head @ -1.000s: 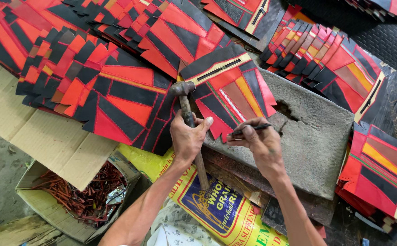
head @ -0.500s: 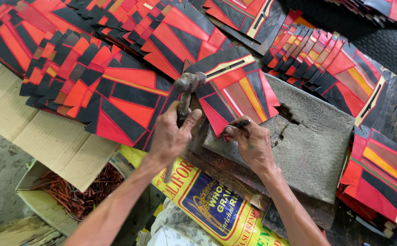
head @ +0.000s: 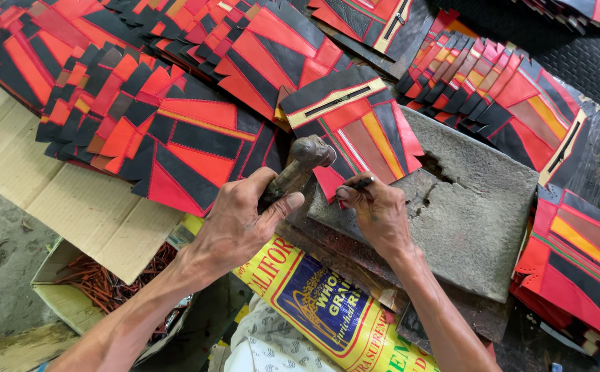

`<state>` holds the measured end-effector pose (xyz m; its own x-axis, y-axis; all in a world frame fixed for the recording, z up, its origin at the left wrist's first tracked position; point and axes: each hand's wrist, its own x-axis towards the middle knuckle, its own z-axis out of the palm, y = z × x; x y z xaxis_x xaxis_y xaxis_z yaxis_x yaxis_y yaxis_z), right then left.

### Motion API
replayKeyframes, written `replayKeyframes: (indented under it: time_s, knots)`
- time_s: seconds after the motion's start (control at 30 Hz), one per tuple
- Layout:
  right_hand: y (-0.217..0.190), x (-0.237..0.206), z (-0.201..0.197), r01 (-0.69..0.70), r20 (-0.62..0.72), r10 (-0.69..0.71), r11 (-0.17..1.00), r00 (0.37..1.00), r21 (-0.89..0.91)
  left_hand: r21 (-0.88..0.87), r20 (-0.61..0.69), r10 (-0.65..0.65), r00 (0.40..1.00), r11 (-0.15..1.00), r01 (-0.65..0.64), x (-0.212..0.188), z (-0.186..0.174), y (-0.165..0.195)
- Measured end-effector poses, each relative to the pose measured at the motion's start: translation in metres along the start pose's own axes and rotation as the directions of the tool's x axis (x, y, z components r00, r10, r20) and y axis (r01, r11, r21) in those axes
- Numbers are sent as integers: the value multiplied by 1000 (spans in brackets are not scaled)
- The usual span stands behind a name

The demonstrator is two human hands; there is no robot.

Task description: The person uses a hammer and a punch tool to create holes along the edges of colorful leather pouches. They repeatedly position the punch, strike it with the hammer, and move to the next spot on the same pouch before setting it aside and picking up another.

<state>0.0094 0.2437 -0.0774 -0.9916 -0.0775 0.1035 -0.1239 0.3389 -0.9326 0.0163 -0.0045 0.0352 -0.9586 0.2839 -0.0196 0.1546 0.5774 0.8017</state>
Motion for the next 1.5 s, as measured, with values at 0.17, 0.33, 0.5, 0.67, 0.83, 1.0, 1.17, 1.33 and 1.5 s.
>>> replayKeyframes:
  time_s: [0.17,0.33,0.5,0.67,0.83,1.0,1.17,1.33,1.5]
  knots:
    - [-12,-2,4,52,-39,-59,987,997,-153,0,49,6,999,1000,-6,-2,-3,8]
    - [-22,-3,6,189,-65,-208,957,976,-219,-17,76,135,988,991,-134,-3,-7,19]
    - [-23,-1,5,283,-5,-294,924,956,-256,-41,85,334,939,943,-331,-5,-8,33]
    - [-12,-3,4,275,20,-279,931,960,-240,32,75,481,873,874,-484,5,-18,60]
    - [7,-2,5,466,42,-467,868,884,-173,-198,-153,650,744,718,-667,4,-29,87]
    - [11,-3,9,396,36,-407,861,913,-320,246,236,339,910,886,-394,14,-17,75]
    - [-1,-6,5,257,-13,-279,903,960,-345,276,276,193,942,922,-270,14,-20,47]
    - [-2,5,0,159,-49,-176,955,983,-249,177,235,223,946,947,-267,11,-20,37]
    - [2,7,-4,93,-16,-96,983,995,-161,196,243,192,951,950,-242,15,-21,33]
